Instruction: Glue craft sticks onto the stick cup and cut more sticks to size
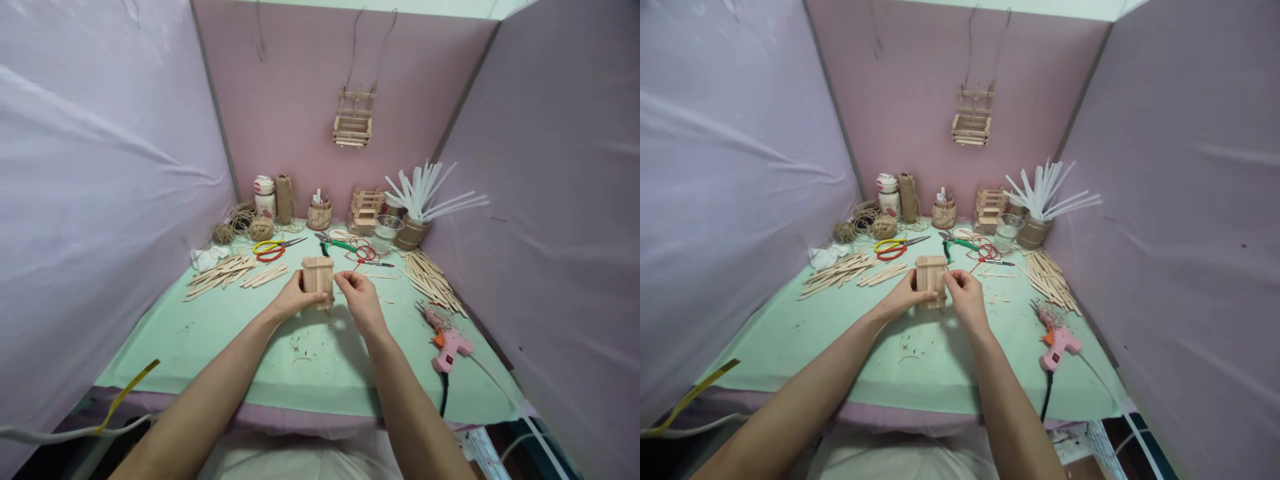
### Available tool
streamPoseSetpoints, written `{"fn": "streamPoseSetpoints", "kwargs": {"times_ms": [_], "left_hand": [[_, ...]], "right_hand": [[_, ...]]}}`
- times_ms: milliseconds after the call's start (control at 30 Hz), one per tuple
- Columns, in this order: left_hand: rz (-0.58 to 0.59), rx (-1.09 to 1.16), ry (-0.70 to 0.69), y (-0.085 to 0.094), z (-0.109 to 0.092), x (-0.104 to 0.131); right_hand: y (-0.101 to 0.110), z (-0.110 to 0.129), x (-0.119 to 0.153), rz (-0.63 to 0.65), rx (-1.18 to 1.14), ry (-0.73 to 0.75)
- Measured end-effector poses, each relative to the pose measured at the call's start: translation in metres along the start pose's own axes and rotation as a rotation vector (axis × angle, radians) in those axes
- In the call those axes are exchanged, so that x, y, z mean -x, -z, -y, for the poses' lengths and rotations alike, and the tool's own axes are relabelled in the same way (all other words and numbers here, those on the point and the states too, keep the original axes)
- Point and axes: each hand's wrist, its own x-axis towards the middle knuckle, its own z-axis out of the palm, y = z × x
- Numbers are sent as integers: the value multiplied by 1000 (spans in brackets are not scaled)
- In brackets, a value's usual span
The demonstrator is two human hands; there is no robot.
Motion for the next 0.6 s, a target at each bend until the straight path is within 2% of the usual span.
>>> {"fn": "streamPoseSetpoints", "kwargs": {"times_ms": [133, 267, 400, 600], "left_hand": [[-12, 30, 10, -3, 1, 1], [-63, 23, 22, -1, 2, 1], [-105, -78, -73, 8, 4, -3], [-84, -101, -146, 18, 5, -3]], "right_hand": [[-8, 0, -1, -1, 5, 11], [-4, -2, 1, -25, 2, 21], [8, -4, 8, -63, 11, 17], [13, -9, 30, -66, 23, -10]]}}
